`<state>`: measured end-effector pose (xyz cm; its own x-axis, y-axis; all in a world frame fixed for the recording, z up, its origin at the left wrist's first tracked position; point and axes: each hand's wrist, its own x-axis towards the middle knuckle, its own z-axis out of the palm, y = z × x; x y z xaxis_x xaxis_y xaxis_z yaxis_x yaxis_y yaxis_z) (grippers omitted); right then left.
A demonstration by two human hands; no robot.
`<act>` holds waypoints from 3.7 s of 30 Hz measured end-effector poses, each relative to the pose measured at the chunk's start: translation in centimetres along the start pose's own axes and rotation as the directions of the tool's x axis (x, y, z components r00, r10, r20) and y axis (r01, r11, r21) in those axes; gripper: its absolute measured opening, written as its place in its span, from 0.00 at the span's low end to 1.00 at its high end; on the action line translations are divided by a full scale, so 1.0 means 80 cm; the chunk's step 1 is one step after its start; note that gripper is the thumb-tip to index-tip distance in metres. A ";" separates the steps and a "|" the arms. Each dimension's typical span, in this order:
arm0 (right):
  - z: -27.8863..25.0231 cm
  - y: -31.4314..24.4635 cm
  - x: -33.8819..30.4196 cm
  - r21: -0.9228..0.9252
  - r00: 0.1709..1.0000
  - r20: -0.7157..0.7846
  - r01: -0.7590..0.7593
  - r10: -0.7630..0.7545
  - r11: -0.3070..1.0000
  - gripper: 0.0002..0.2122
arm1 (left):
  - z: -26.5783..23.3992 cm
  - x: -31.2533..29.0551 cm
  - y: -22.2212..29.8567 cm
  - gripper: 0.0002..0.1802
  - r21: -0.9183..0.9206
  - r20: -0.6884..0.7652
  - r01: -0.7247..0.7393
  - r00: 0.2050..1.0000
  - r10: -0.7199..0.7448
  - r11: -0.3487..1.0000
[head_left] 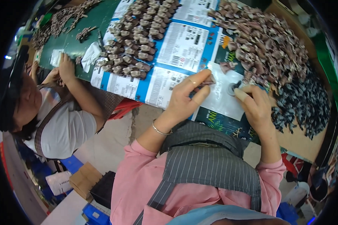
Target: The person applies glue from a bottle to plastic parts and assembles them into small toy figurines by hand on a factory workbench.
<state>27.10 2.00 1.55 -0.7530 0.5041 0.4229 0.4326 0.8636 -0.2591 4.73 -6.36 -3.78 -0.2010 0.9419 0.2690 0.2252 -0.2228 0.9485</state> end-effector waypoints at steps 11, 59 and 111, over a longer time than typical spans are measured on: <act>0.002 0.010 0.007 0.129 0.999 0.031 -0.027 0.023 0.991 0.10 | -0.005 -0.003 0.003 0.23 -0.375 -0.036 0.105 0.991 -0.127 0.921; 0.075 -0.096 0.066 0.569 0.970 -0.007 -0.196 0.244 0.798 0.06 | -0.046 -0.004 0.025 0.26 -0.501 -0.193 0.112 0.952 -0.237 0.858; 0.067 -0.057 0.144 0.309 0.947 0.149 0.228 -0.284 0.923 0.08 | -0.050 -0.014 -0.018 0.21 0.380 -0.135 -0.060 0.984 0.119 0.923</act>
<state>13.79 3.80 2.96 -0.9101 0.2302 0.3446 0.0744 0.9087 -0.4108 0.84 -8.09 -4.80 -0.2994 0.8663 0.3998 0.5819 -0.1663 0.7961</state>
